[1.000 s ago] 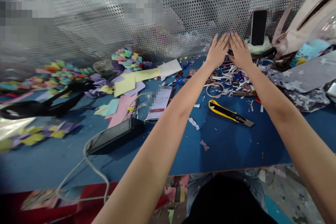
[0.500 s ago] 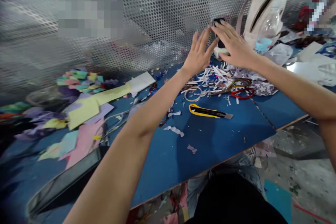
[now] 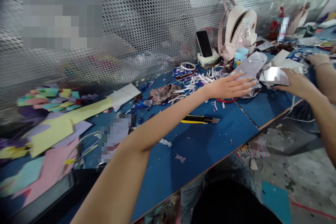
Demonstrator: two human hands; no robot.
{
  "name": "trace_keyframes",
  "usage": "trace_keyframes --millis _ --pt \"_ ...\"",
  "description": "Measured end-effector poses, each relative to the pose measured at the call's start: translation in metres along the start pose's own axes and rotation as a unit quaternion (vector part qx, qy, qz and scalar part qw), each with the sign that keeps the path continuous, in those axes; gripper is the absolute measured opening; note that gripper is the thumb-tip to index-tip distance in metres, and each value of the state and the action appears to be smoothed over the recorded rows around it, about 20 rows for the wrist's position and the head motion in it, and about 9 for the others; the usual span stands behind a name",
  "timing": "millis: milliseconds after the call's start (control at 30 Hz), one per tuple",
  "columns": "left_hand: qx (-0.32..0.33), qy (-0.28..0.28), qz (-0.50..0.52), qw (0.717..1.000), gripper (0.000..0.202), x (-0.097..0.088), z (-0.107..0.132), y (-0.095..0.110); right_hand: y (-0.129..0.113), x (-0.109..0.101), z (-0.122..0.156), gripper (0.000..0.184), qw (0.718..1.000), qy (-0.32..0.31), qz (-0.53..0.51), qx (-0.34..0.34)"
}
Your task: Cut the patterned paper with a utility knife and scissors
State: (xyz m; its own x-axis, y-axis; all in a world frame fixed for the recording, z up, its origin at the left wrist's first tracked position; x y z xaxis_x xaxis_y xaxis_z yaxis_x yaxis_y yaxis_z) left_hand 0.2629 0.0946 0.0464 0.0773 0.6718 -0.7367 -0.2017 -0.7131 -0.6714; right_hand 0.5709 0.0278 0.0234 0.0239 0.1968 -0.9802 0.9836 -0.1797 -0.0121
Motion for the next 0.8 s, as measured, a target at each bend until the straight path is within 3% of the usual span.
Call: trace_keyframes --millis 67,167,267,400,633,700,800 --pt "0.013 -0.001 -0.007 1.000 0.051 -0.001 -0.011 0.006 0.006 0.011 0.002 0.081 1.000 -0.008 0.007 -0.010" --pt "0.008 0.004 0.000 1.000 0.051 -0.003 -0.025 0.010 -0.003 0.017 0.005 0.066 0.999 -0.004 0.010 -0.038" --pt "0.002 0.007 0.018 1.000 0.051 -0.006 -0.032 0.013 -0.020 0.013 0.008 0.048 0.998 0.013 0.026 -0.061" --pt "-0.008 0.011 0.049 0.999 0.050 -0.012 -0.027 0.018 -0.042 0.000 0.014 0.041 0.997 0.018 0.064 -0.048" --pt "-0.088 -0.007 0.127 0.988 0.049 -0.028 0.018 0.016 -0.056 -0.035 0.012 0.044 0.992 0.028 0.111 0.055" --pt "-0.133 0.016 0.143 0.981 0.046 -0.032 0.038 0.015 -0.054 -0.047 0.009 0.042 0.985 0.046 0.118 0.115" --pt "-0.204 0.099 0.185 0.956 0.036 -0.043 0.069 0.019 -0.056 -0.064 0.012 0.042 0.974 0.087 0.112 0.175"
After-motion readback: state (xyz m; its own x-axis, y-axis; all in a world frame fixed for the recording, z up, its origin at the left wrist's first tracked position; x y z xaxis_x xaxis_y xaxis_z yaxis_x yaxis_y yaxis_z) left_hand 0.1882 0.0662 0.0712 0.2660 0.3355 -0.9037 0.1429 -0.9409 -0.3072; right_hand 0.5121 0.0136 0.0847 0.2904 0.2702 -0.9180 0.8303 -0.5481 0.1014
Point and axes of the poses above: each hand's wrist, its own z-axis away from the middle knuckle, its own x-axis out of the palm, y = z × x, the point moved 4 cm from there along -z, towards the middle knuckle, and after that the axes turned 9 degrees about -y, right-handed, at the moved point
